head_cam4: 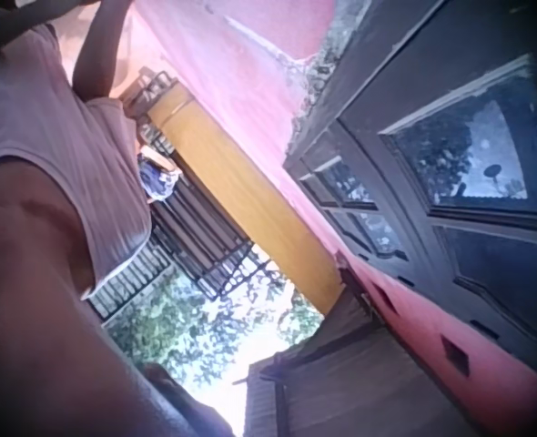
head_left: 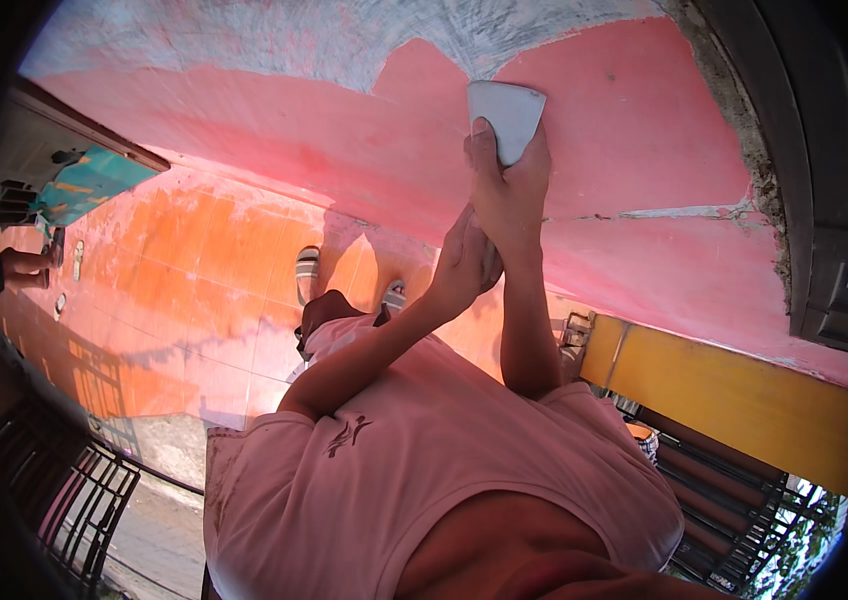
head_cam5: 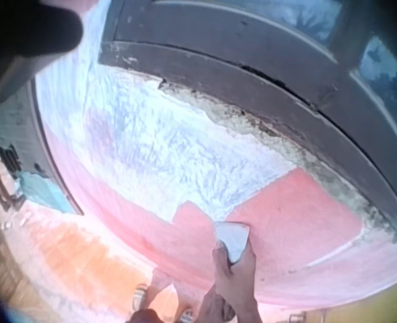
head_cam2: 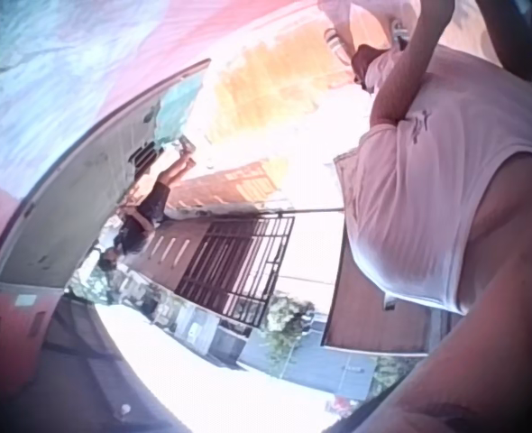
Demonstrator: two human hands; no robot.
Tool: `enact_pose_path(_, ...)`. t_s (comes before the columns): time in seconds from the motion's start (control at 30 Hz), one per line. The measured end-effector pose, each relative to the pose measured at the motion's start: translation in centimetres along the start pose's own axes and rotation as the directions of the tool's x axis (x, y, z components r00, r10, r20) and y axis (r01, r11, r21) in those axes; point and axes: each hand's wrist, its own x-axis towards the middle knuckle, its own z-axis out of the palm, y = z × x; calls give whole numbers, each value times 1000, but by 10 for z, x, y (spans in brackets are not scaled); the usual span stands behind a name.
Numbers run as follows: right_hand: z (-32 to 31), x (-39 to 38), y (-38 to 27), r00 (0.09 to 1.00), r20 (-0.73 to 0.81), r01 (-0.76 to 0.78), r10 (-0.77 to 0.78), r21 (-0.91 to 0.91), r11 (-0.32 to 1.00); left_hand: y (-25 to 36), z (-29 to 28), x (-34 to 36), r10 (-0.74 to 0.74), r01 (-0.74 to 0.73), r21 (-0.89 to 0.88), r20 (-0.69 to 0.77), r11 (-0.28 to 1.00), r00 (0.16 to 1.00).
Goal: The person scrapes a pink-painted wall with a metal scraper, removing loose paint and surface material. The person repeatedly wipes the scraper on the wall and continues scraping different sections.
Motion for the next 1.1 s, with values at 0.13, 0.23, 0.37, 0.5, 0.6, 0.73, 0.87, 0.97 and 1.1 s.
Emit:
enact_pose_path(0.13,-3,1,-4,1000,4,11,-11,-107,994,-2,2,0,-39,39,-53,4,998,999)
enact_pose_path(0.23,-1,5,0,1000,4,23,-23,-69,997,-6,-2,4,-43,42,-65,-9,997,999)
enact_pose_path(0.37,7,9,-8,995,51,91,-85,-132,987,-2,-6,5,5,-6,-8,-38,1000,999)
enact_pose_path(0.5,-4,0,6,999,-8,52,-53,-51,997,-8,4,-1,-34,34,-56,-15,998,999)
enact_pose_path(0.6,-4,4,0,998,36,47,-43,-127,991,-3,-1,1,-4,5,-16,39,1000,999)
enact_pose_path(0.73,-2,3,-4,999,43,29,-25,-98,995,-14,-7,1,18,-17,-22,40,1000,999)
enact_pose_path(0.87,-7,1,0,999,0,36,-36,-97,995,-14,0,0,13,-12,-53,29,999,1000)
enact_pose_path(0.97,4,10,-12,998,48,42,-35,-145,988,-9,-10,5,38,-36,-39,45,999,998)
enact_pose_path(1.1,3,6,-3,999,25,37,-34,-128,991,8,2,1,-82,79,-33,-90,996,993)
